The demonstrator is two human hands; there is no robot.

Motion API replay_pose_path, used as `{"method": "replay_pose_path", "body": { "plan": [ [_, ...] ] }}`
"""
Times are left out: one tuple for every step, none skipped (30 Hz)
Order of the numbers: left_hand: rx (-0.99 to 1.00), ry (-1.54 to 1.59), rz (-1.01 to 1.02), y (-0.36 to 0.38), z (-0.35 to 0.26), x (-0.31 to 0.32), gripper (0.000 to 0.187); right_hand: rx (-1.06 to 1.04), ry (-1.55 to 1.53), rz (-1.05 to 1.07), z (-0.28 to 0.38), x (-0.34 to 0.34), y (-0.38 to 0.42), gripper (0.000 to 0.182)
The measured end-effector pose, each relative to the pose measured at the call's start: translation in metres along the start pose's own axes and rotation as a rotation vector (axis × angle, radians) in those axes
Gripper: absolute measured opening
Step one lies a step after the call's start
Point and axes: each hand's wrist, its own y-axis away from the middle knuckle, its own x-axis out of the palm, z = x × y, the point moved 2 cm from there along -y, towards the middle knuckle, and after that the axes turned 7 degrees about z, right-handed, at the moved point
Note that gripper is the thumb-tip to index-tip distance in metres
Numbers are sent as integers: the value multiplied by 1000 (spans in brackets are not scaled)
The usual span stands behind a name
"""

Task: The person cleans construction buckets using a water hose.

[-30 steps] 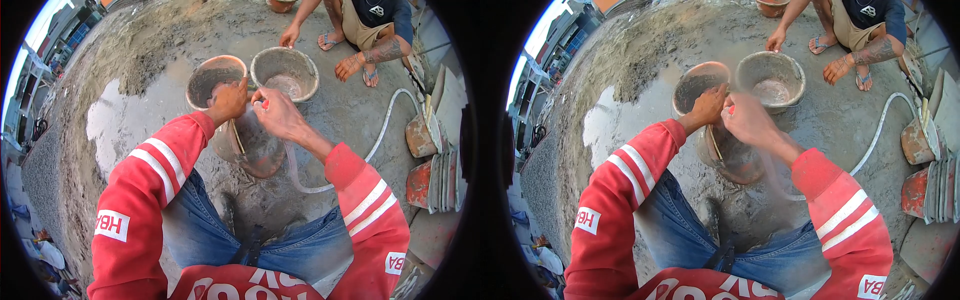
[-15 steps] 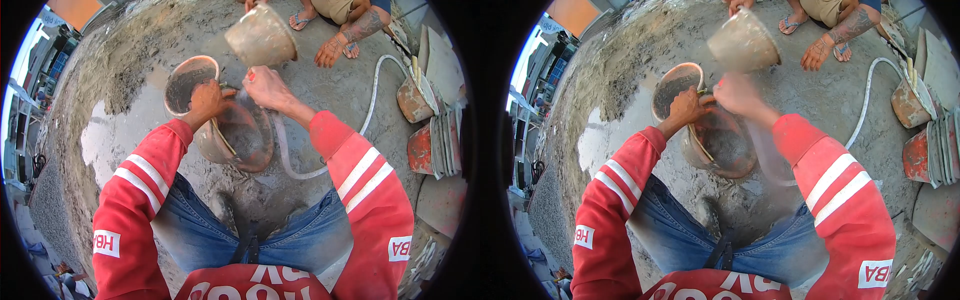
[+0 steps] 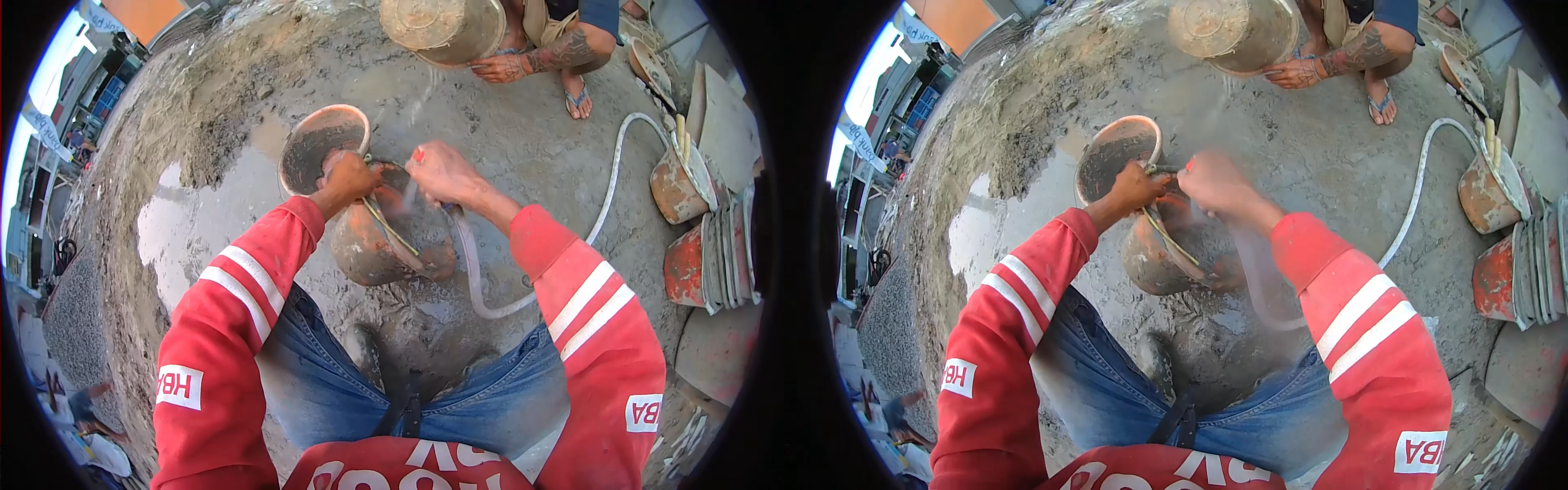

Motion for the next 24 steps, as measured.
{"method": "replay_pose_path", "body": {
  "plan": [
    [4,5,-16,4,-2,2,58,2,-38,46,-4,5,-1,24],
    [68,-32,-80,13,-7,6,53,3,-76,93,-6,9,-2,24],
    [101,-50,-119,20,-13,8,51,15,-53,114,-3,11,-2,24],
    [133,-69,-158,26,-19,9,49,3,-45,112,-1,8,-4,24],
    [178,-38,-121,31,-23,12,44,25,-53,94,4,4,-2,24],
    [222,-6,-81,33,-27,14,40,49,-62,79,9,1,-1,23],
    [246,-61,-138,27,-28,17,32,48,-59,82,10,-3,0,23],
    [245,-59,-138,32,-31,14,32,-3,-36,3,11,-12,1,26],
    [318,8,-146,38,-37,9,31,-54,-12,-81,11,-19,2,28],
    [394,73,-156,42,-44,4,29,-54,-9,-88,9,-24,2,28],
    [403,74,-158,37,-42,4,29,-100,34,-176,8,-30,2,27],
    [493,141,-161,30,-38,3,33,-147,78,-264,10,-35,4,26],
    [581,210,-162,23,-34,2,38,-147,82,-272,11,-39,6,26],
    [589,212,-159,27,-39,-3,38,-180,28,-265,16,-43,12,25],
    [613,150,-201,37,-48,-11,40,-212,-26,-258,18,-47,18,24],
    [635,89,-243,43,-54,-17,42,-207,-24,-264,17,-49,20,24],
    [657,39,-268,44,-57,-22,40,-258,21,-346,18,-51,23,22],
    [662,40,-269,46,-60,-26,40,-310,66,-427,20,-53,26,22],
    [664,46,-277,49,-63,-30,38,-312,69,-431,18,-54,26,22],
    [667,51,-285,51,-65,-34,36,-426,47,-425,18,-53,27,18],
    [691,55,-285,49,-66,-38,40,-540,24,-417,18,-52,28,15],
    [694,52,-287,48,-65,-40,40,-543,24,-420,16,-51,29,15],
    [709,109,-299,49,-65,-44,39,-563,37,-423,20,-50,32,15],
    [723,166,-312,50,-66,-48,37,-584,49,-425,22,-49,34,15]
  ]
}}
